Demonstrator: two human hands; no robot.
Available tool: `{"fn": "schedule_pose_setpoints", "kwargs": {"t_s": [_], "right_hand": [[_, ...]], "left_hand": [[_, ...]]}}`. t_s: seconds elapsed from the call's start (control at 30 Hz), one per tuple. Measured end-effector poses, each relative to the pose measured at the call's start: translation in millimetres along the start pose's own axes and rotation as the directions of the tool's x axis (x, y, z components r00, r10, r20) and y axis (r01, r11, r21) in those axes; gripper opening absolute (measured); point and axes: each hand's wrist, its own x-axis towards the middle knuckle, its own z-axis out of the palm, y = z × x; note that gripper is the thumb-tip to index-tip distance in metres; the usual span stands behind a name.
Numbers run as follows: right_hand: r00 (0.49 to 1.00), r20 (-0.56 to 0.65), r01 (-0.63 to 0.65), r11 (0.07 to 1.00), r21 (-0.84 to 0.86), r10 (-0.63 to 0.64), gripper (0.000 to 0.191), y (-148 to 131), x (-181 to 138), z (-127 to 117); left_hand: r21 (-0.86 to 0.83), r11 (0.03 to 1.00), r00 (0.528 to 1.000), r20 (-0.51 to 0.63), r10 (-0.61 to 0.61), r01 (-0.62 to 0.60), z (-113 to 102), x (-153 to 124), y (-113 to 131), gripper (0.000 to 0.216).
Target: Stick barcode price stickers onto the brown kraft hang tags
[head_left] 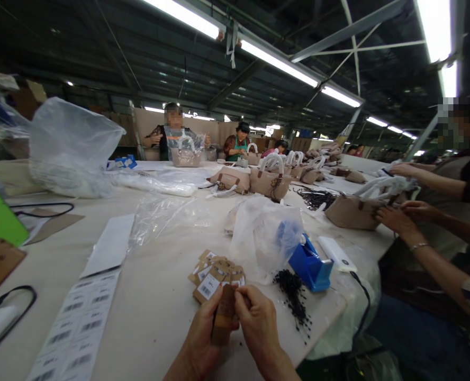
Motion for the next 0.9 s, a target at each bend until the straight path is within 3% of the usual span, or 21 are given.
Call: {"fn": "schedule_pose_setpoints", "kwargs": {"t_s": [0.27,0.6,0.73,0.9], "right_hand": [[0.988,0.059,-0.150,0.978,0.145,0.143,0.026,1.8,-0.5,2.6],[0.945,0.213,-0.308,0.899,0.312,0.250,0.018,3.4,7.6,1.2],[0.952,0.168,-0.294,0.914,0.279,0.255,0.021,8.8,1.9,5.4],[0.971,0.039,-0.239,0.957,0.163,0.236,0.022,13.6,-8.3,11.8]], "left_hand": [[0.086,0.995,0.999,-0.001,0.045,-0.045,3.7,0.9,-0.3,0.056],[0.302,0.938,0.985,0.061,0.159,-0.170,10.6,-8.2,-1.4,0.052],[0.369,0.910,0.982,0.078,0.174,-0.191,9.5,-6.8,-3.4,0.056],[0.485,0.841,0.971,0.113,0.211,-0.239,-6.4,1.1,0.7,0.044]]}}
